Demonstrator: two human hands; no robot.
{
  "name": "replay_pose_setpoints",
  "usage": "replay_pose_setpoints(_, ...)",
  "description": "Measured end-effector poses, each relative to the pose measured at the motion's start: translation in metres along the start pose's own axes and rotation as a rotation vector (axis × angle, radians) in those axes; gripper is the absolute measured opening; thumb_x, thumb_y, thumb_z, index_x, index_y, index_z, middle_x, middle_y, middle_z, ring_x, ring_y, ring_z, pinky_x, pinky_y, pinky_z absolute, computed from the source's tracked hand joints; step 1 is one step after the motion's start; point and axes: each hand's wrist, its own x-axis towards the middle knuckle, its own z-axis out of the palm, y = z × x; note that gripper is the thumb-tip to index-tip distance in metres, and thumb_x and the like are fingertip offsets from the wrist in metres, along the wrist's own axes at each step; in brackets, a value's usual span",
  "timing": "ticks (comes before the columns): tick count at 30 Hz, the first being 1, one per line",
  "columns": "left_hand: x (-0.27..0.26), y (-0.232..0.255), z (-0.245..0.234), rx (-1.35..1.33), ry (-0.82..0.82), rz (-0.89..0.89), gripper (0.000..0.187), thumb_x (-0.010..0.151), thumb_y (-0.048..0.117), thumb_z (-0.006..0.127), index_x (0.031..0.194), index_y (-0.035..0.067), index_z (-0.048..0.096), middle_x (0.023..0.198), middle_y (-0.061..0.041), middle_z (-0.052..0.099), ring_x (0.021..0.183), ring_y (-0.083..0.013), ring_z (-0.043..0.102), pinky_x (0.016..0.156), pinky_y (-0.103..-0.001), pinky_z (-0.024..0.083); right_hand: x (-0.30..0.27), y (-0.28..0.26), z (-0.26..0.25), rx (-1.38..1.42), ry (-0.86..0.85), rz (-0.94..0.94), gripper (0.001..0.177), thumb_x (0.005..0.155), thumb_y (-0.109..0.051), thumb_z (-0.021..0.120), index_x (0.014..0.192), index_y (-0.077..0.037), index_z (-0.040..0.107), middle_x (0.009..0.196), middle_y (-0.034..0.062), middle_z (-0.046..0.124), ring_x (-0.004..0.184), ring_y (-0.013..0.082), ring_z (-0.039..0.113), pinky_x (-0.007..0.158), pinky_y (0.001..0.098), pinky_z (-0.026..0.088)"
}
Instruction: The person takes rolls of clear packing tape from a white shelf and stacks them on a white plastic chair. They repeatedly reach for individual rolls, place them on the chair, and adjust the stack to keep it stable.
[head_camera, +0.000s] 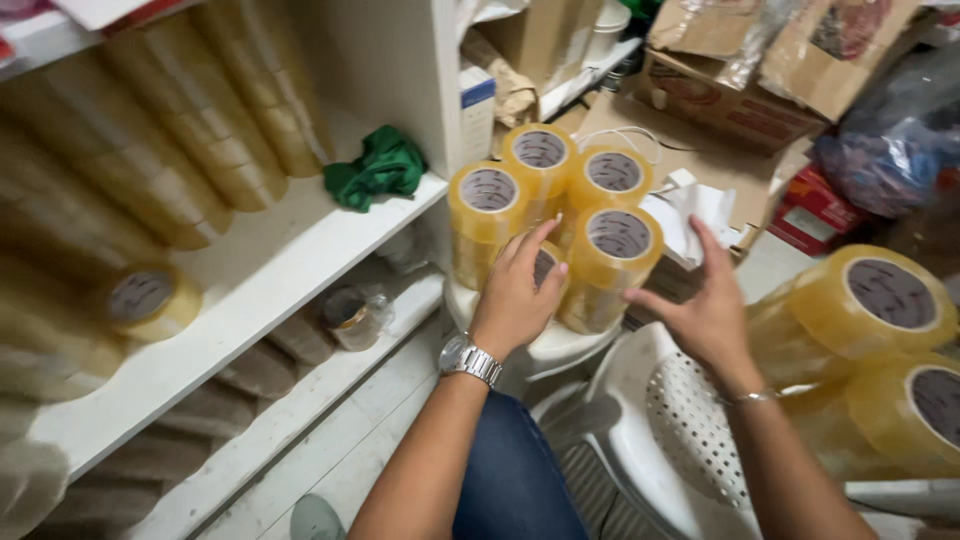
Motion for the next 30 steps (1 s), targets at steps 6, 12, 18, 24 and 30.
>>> replay_pose_setpoints(6, -0.014, -0.007, -0.064, 0.098, 0.022, -0.004, 0.053, 0.094, 0.018, 0.063, 0.145, 0.005, 0.053, 0.131, -0.027, 0.061, 0.124, -0.0501, 0.058, 0.108, -0.057, 0.042, 0.002, -0.038, 0.006, 0.069, 0.137, -0.389, 0.08, 0.074, -0.023, 0.094, 0.141, 0.0, 0.059, 0.14, 0.0278, 0.057, 0.137, 0.0516, 0.05, 0.115, 0.0605, 0.038)
replay_pose_setpoints(12, -0.042, -0.037, -0.131, 0.193, 0.131, -0.091, 0.055, 0.093, 0.019, 0.066, 0.145, 0.006, 0.055, 0.134, -0.026, 0.06, 0.128, -0.0491, 0.055, 0.109, -0.055, 0.042, -0.001, -0.097, 0.042, 0.217, -0.031, -0.572, 0.072, 0.073, -0.017, 0.092, 0.136, -0.001, 0.061, 0.137, 0.0254, 0.061, 0.135, 0.0488, 0.054, 0.114, 0.0571, 0.041)
replay_pose_setpoints(18, -0.074, -0.047, -0.184, 0.25, 0.197, -0.293, 0.054, 0.096, 0.025, 0.063, 0.147, 0.012, 0.054, 0.14, -0.017, 0.058, 0.135, -0.0393, 0.053, 0.113, -0.052, 0.04, -0.012, -0.15, 0.09, 0.321, -0.164, -0.631, 0.066, 0.076, -0.016, 0.089, 0.135, -0.005, 0.062, 0.134, 0.0233, 0.064, 0.131, 0.0466, 0.058, 0.11, 0.0564, 0.045)
replay_pose_setpoints(24, -0.105, -0.057, -0.234, 0.254, 0.327, -0.452, 0.052, 0.095, 0.025, 0.065, 0.146, 0.015, 0.056, 0.14, -0.014, 0.059, 0.137, -0.0363, 0.052, 0.111, -0.049, 0.046, -0.014, -0.186, 0.156, 0.369, -0.343, -0.696, 0.065, 0.08, -0.02, 0.086, 0.138, -0.006, 0.06, 0.136, 0.0227, 0.063, 0.129, 0.0461, 0.059, 0.108, 0.0565, 0.046)
replay_pose_setpoints(30, -0.134, -0.081, -0.263, 0.174, 0.5, -0.565, 0.047, 0.096, 0.02, 0.065, 0.142, 0.014, 0.059, 0.139, -0.016, 0.061, 0.137, -0.0368, 0.054, 0.107, -0.045, 0.051, -0.016, -0.213, 0.24, 0.319, -0.549, -0.659, 0.073, 0.077, -0.026, 0.087, 0.143, -0.015, 0.057, 0.14, 0.0174, 0.062, 0.126, 0.0427, 0.061, 0.105, 0.0554, 0.049)
